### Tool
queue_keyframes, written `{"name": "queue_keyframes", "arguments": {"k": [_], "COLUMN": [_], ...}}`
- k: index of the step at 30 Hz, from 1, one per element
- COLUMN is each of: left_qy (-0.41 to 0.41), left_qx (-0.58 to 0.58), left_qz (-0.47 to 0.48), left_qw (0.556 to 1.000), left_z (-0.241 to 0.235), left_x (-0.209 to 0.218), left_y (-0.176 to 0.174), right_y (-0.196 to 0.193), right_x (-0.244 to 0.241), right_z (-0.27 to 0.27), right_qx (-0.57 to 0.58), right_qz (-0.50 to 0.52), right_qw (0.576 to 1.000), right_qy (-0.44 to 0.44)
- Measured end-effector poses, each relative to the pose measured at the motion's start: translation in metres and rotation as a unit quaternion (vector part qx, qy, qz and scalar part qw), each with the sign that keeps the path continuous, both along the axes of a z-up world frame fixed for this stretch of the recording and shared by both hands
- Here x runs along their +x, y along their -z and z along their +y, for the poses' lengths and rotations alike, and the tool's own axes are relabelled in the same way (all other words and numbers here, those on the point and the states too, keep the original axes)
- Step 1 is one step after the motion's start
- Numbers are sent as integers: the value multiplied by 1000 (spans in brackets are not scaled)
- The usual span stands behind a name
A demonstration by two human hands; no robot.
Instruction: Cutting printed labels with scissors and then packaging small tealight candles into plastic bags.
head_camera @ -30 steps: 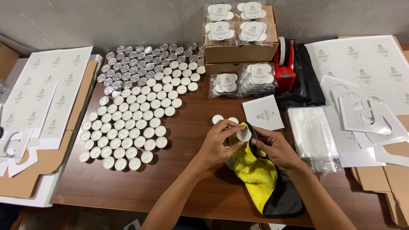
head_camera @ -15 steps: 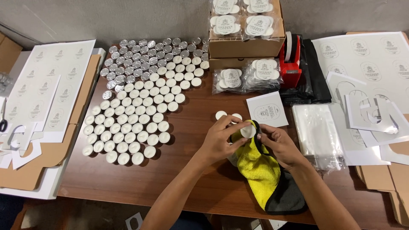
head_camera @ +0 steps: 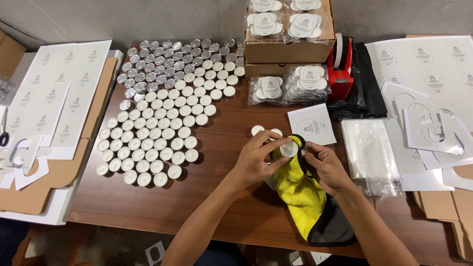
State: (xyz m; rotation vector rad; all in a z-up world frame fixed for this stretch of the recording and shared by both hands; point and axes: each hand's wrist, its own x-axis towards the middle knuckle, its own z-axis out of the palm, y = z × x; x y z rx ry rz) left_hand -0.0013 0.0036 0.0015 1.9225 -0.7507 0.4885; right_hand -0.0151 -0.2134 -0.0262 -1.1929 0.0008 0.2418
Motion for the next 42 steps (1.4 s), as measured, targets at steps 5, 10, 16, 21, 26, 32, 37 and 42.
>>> {"name": "queue_keyframes", "arguments": {"k": [5,10,16,21,26,32,37,42], "left_qy": [-79,-88,-89,-109,-100,-75,-119,-126], "left_qx": [87,175,282,367,356,271,188,143], "left_qz": [-60,-58,-17,-48,-23,-66,-218,-249], "left_qw": [991,979,955,923,929,957,950,950], "left_z": [14,23,4,-3,-1,-6,-16,-19], "left_x": [10,22,16,14,13,6,-3,-5], "left_y": [1,20,48,57,49,15,-10,-11], "right_y": [-52,-61,-18,-15,0,8,-13,-25], "right_x": [-15,-44,-124,-151,-157,-151,-173,-233], "right_z": [-9,-60,-83,-46,-21,-21,-64,-128], "right_qx": [-183,-260,-513,-688,-795,-715,-630,-680], "right_qz": [-147,-210,-162,-151,-201,-294,-350,-296], "right_qw": [962,928,827,709,572,626,649,528], "right_qy": [138,165,166,-31,-4,104,243,414]}}
